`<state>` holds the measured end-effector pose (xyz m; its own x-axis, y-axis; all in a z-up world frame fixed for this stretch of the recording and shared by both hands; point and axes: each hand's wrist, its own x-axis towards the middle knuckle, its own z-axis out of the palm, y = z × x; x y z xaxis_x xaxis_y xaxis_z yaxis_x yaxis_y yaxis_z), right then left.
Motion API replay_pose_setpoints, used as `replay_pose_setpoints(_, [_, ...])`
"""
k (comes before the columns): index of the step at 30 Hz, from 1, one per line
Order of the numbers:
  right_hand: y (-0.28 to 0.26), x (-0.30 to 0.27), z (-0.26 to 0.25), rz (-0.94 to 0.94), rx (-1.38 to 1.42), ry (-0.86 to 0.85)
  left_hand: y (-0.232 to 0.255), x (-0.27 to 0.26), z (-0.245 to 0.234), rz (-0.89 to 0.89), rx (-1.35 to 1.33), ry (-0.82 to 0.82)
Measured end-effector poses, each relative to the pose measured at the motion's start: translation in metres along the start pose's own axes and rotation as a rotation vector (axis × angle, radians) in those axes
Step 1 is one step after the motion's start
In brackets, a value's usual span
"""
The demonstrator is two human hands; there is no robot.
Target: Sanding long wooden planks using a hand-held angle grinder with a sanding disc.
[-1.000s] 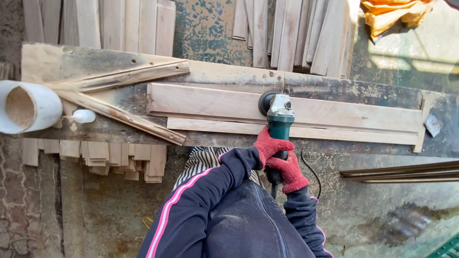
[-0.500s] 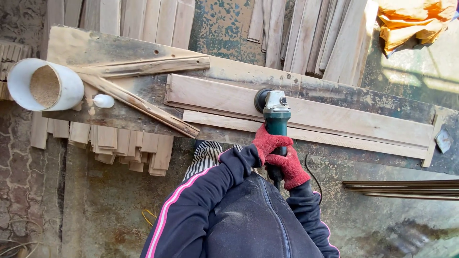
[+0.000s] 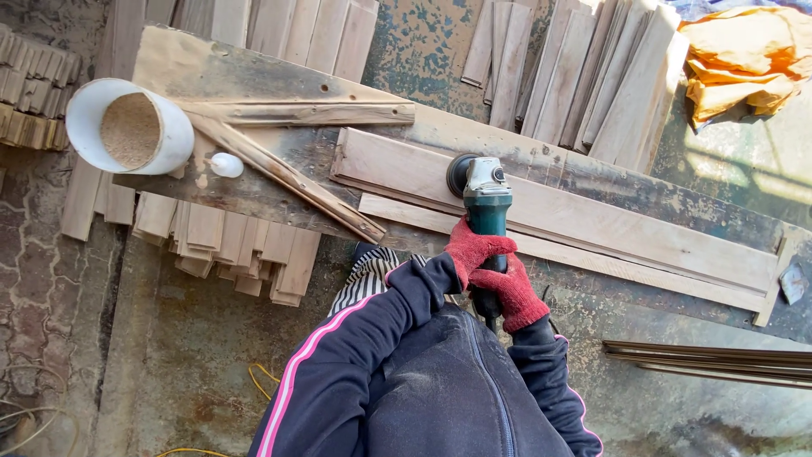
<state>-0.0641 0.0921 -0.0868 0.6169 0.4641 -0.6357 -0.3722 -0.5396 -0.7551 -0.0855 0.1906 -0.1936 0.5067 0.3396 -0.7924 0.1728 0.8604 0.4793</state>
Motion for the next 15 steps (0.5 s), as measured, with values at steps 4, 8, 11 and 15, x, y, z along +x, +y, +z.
replay_pose_setpoints(4, [-0.006, 0.004, 0.019, 0.026, -0.021, -0.007, 0.014, 0.001, -0.013, 0.009, 0.009, 0.001])
replay_pose_setpoints(8, [-0.034, -0.004, 0.046, 0.019, -0.066, -0.034, 0.041, -0.011, -0.033, 0.012, -0.024, 0.009])
replay_pose_setpoints(11, [-0.052, -0.008, 0.068, 0.021, -0.081, -0.053, 0.056, -0.016, -0.048, 0.019, -0.108, 0.028])
replay_pose_setpoints(15, [-0.047, 0.004, 0.08, 0.027, -0.086, -0.072, 0.065, -0.016, -0.064, 0.019, -0.102, 0.035])
